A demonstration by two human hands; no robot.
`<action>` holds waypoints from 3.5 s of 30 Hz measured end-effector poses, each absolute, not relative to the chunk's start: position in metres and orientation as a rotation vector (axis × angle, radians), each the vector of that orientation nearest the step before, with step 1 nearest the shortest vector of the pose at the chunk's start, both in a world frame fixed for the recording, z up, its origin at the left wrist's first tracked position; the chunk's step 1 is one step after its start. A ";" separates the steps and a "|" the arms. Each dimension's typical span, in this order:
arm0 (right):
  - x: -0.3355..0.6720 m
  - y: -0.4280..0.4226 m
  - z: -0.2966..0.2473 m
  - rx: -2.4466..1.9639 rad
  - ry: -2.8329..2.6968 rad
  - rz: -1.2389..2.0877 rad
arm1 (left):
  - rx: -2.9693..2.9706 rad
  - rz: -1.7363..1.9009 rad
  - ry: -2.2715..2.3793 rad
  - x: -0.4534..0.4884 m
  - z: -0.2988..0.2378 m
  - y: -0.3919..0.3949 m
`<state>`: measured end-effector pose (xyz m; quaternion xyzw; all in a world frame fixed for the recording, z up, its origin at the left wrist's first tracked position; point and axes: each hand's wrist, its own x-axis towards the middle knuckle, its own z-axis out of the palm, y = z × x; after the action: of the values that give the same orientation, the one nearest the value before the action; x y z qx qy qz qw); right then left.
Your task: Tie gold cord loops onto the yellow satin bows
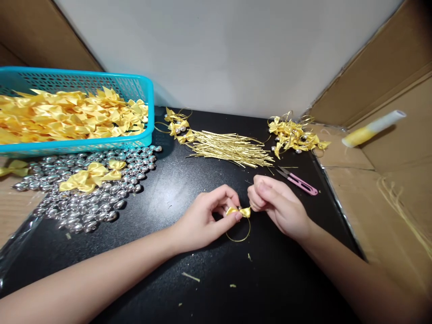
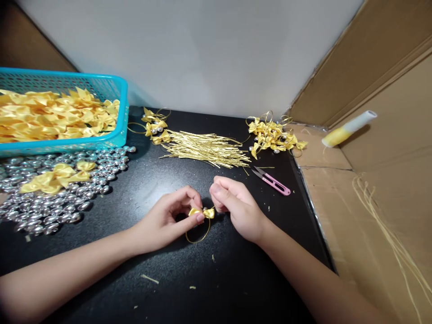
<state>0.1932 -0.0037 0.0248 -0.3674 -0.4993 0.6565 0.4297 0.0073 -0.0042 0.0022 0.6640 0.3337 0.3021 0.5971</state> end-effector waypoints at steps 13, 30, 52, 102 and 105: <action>0.193 0.002 0.019 -0.857 -1.046 1.677 | 1.587 0.686 0.757 0.007 0.003 -0.005; 0.202 0.005 0.028 -0.722 -1.082 1.702 | 1.484 0.672 0.788 0.009 0.005 -0.005; 0.203 -0.004 0.040 -0.893 -1.298 1.561 | 1.478 0.712 0.777 0.009 0.004 -0.005; 0.196 -0.019 0.056 -1.427 -2.116 0.732 | 1.519 0.906 0.813 0.005 0.006 -0.007; 0.200 -0.019 0.066 -1.317 -2.073 0.548 | 1.491 0.913 0.816 0.005 0.004 -0.007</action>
<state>0.1997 -0.0185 0.0659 -0.4980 -0.7839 0.2071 0.3075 0.0050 -0.0069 0.0041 0.6350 0.3477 0.3890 0.5697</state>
